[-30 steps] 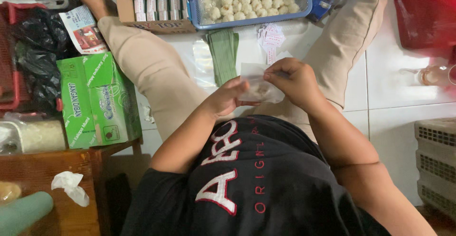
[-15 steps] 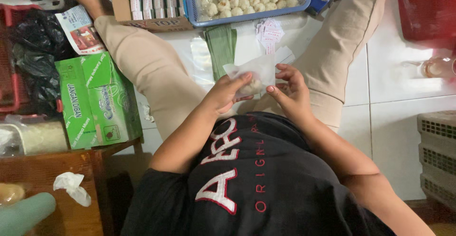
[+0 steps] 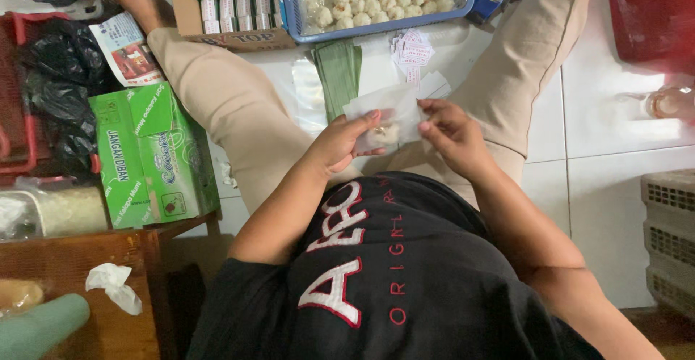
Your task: The person sits on the floor and wraps round rice cakes one at a time: they take a cake from the tray, fold a strip of green leaf around it, secure it with a clear plastic band, and place the wrapped cake into the box of finished items. They repeat this wrapping cycle continuously.
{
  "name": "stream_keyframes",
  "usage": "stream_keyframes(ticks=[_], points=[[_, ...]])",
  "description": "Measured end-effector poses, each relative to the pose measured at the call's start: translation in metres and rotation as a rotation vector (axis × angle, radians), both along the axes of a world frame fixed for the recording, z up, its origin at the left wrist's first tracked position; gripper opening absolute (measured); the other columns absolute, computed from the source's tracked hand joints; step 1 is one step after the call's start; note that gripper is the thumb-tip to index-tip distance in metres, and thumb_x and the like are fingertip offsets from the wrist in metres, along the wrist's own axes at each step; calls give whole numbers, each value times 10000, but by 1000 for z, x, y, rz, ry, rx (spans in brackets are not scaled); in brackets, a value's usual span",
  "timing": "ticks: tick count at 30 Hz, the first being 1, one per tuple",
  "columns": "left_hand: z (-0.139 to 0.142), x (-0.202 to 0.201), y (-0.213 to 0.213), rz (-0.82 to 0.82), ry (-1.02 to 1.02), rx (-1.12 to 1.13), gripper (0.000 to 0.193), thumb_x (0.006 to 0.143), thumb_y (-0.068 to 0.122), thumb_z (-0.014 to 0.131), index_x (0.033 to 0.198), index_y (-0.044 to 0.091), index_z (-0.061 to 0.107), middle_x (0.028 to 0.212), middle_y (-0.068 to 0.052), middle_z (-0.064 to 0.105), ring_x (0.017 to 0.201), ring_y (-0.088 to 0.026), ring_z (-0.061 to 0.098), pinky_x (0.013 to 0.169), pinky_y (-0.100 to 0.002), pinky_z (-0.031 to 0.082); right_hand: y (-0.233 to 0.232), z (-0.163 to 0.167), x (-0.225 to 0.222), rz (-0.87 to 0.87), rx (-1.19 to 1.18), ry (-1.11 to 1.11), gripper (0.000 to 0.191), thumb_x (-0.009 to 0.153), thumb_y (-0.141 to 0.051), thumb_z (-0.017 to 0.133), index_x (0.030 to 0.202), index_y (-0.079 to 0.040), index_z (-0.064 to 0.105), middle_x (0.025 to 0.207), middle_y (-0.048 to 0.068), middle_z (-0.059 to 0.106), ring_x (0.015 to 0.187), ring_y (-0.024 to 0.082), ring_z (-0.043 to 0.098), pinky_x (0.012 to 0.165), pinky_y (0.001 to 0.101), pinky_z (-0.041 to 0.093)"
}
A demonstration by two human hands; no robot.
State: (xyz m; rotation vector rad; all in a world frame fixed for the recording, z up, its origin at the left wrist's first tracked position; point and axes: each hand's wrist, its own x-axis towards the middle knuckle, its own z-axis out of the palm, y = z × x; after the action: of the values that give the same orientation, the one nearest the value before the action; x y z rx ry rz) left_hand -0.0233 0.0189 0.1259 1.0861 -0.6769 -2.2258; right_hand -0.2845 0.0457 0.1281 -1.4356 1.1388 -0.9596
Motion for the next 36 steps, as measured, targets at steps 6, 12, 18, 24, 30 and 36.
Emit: stream_keyframes(ticks=[6, 12, 18, 24, 30, 36], points=[[-13, -11, 4, -77, -148, -160, 394, 995, 337, 649, 1281, 71, 700, 1121, -48, 747, 1015, -163, 722, 796, -340, 630, -25, 62, 12, 34, -505, 406, 508, 923, -208, 799, 1345, -4, 602, 1421, 239, 563, 1305, 389, 543, 1085, 433, 446], [-27, -16, 4, -172, -151, -224, 344, 967, 265, 690, 1256, 79, 680, 1118, -32, 736, 998, -150, 716, 800, -349, 633, -60, 76, 34, 289, 44, 503, 226, 860, -262, 784, 991, -78, 796, 914, 122, 765, 830, 248, 726, 769, 361, 551], [-45, -13, 12, -78, -153, -148, 303, 974, 266, 688, 1215, 82, 707, 1112, -12, 745, 1025, -128, 714, 807, -329, 627, -54, 55, 35, 191, -22, 475, 194, 842, -240, 807, 922, -64, 793, 843, 121, 741, 758, 250, 716, 706, 360, 549], [-64, -25, 11, 84, -210, -89, 319, 967, 263, 684, 1212, 66, 733, 1073, -45, 749, 977, -149, 709, 773, -323, 623, -44, 38, 42, 141, -486, 525, 75, 869, -128, 780, 934, -91, 792, 873, 97, 727, 811, 301, 699, 739, 415, 554], [-63, -25, 13, 92, -121, -29, 285, 982, 211, 662, 1206, 38, 690, 1123, -49, 707, 1023, -154, 703, 814, -339, 649, -37, 29, 47, 64, -744, 674, 129, 853, -135, 806, 974, -104, 774, 897, 62, 710, 831, 279, 684, 750, 422, 542], [-68, -18, 7, 255, 66, 84, 324, 1007, 180, 549, 1258, 27, 686, 1136, -87, 724, 1007, -178, 713, 809, -338, 642, -22, 31, 56, 129, -871, 740, 282, 814, -105, 768, 1094, -102, 743, 1010, 48, 704, 863, 257, 675, 765, 410, 549]])
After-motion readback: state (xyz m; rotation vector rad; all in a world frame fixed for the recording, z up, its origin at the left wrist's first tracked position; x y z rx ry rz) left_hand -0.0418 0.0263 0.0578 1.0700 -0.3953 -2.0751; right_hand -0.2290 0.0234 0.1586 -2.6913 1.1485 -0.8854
